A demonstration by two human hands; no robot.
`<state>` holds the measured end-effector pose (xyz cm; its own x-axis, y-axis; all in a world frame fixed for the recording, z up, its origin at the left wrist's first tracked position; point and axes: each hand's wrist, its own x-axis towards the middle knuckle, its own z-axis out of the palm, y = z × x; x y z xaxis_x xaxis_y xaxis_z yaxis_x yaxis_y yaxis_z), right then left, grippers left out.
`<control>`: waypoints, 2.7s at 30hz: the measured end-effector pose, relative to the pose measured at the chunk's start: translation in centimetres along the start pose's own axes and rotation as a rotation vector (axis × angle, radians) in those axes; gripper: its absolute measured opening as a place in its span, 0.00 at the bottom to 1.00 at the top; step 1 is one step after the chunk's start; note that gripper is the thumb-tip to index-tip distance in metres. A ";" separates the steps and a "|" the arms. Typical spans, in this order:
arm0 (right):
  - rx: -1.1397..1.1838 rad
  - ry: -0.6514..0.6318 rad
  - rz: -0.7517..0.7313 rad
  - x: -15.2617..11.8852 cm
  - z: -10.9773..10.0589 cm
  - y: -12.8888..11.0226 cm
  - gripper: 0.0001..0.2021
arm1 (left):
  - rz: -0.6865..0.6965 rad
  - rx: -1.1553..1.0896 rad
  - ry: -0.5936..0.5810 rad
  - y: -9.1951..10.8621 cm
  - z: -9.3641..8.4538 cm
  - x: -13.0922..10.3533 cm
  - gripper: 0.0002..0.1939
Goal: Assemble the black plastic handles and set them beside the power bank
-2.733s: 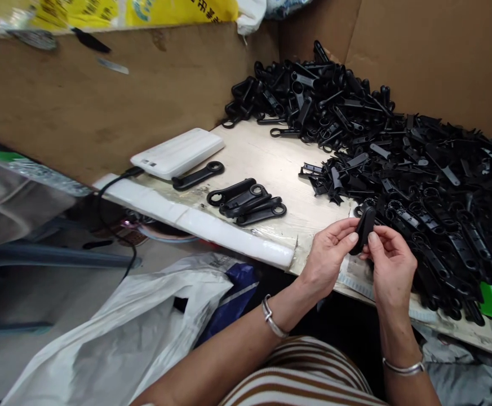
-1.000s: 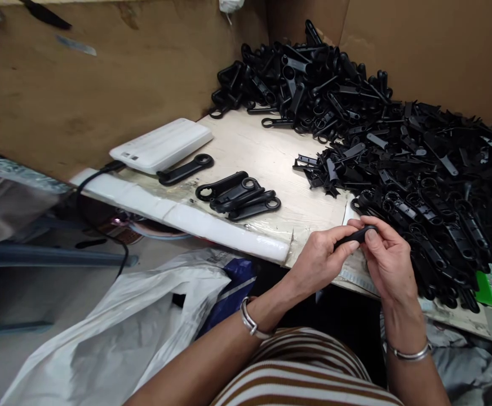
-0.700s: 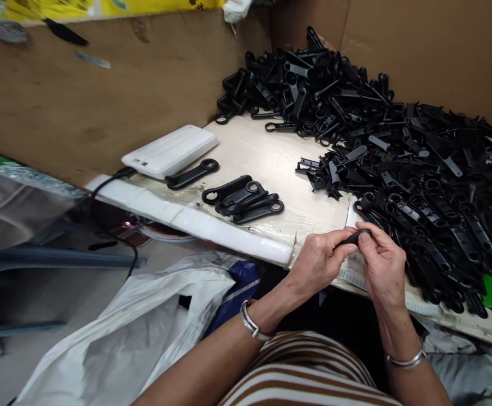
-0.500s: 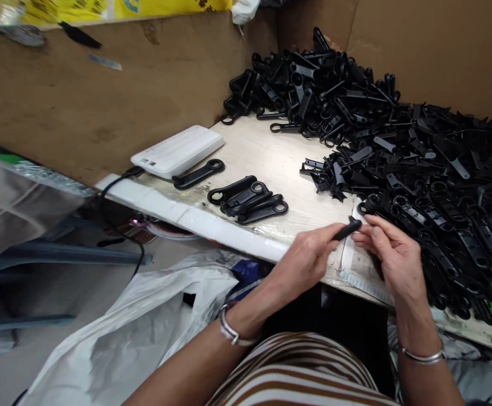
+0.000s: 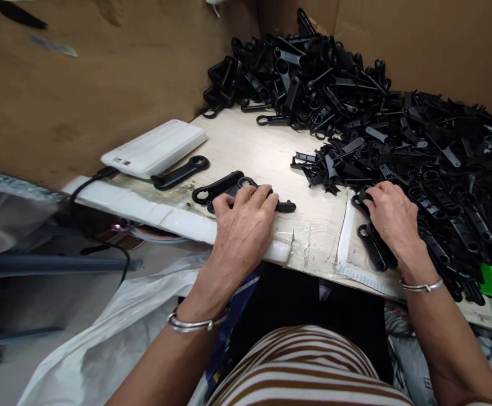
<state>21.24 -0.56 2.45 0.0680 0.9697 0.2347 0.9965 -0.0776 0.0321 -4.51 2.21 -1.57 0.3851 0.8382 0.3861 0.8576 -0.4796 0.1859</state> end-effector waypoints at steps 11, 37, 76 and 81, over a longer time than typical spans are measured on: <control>0.612 0.294 -0.258 -3.5 -1.9 1.0 0.10 | -0.546 -1.707 -0.328 7.4 0.1 1.2 0.22; 0.131 0.401 -0.580 -2.1 -3.5 0.2 0.20 | -0.866 -2.239 -0.429 7.4 0.4 0.6 0.08; 1.132 -0.011 0.078 -5.8 -1.5 -0.8 0.19 | -0.248 -1.728 -0.363 9.3 0.6 -1.0 0.23; 1.395 -0.151 0.241 -5.6 -0.8 -2.3 0.19 | -0.203 -1.587 -0.321 9.5 0.2 -1.3 0.21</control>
<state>18.57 -5.95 1.83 0.1560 0.9877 -0.0103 0.1858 -0.0396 -0.9818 3.20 -3.31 -0.53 0.5414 0.8364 0.0854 -0.2130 0.0382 0.9763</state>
